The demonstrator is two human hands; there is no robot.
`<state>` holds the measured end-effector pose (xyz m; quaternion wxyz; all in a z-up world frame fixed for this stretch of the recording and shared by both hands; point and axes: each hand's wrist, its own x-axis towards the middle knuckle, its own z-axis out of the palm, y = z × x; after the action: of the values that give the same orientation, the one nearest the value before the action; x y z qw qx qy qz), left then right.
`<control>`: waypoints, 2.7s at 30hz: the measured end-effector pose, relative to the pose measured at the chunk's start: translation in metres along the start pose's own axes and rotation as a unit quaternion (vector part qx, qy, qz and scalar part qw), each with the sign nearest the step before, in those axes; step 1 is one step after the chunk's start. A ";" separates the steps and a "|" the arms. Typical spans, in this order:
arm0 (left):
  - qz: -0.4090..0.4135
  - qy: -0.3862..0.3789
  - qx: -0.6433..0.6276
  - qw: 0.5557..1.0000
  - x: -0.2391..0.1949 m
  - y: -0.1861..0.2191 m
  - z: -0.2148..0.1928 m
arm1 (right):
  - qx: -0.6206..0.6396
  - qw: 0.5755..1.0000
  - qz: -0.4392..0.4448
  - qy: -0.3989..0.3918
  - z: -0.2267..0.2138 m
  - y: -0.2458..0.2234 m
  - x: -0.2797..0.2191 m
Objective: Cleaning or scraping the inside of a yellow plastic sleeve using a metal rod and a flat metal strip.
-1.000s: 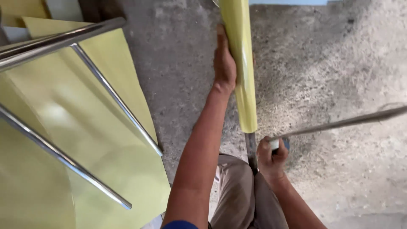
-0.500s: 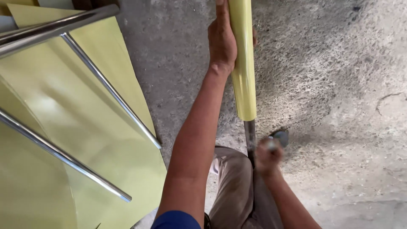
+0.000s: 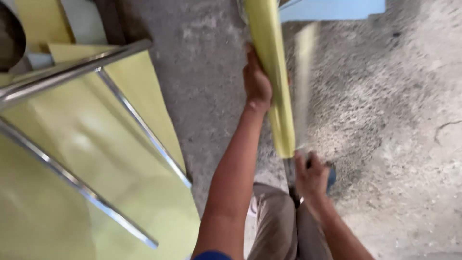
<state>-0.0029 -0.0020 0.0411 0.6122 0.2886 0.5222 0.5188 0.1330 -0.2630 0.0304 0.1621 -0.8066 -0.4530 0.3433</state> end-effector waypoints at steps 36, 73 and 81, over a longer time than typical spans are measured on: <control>-0.094 -0.038 0.049 0.994 -0.017 -0.006 0.000 | 0.227 0.973 -0.042 -0.019 -0.058 -0.008 0.012; -0.078 0.014 -0.070 0.994 -0.012 -0.035 -0.010 | 0.135 0.980 -0.147 0.023 -0.026 -0.115 0.107; -0.114 0.007 -0.076 0.991 -0.014 -0.032 -0.007 | 0.282 0.946 -0.156 0.036 -0.037 -0.152 0.136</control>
<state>0.0028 -0.0261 0.0155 0.6839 0.1759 0.5150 0.4859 0.1132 -0.0652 0.0882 0.4512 -0.6589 -0.4518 0.3978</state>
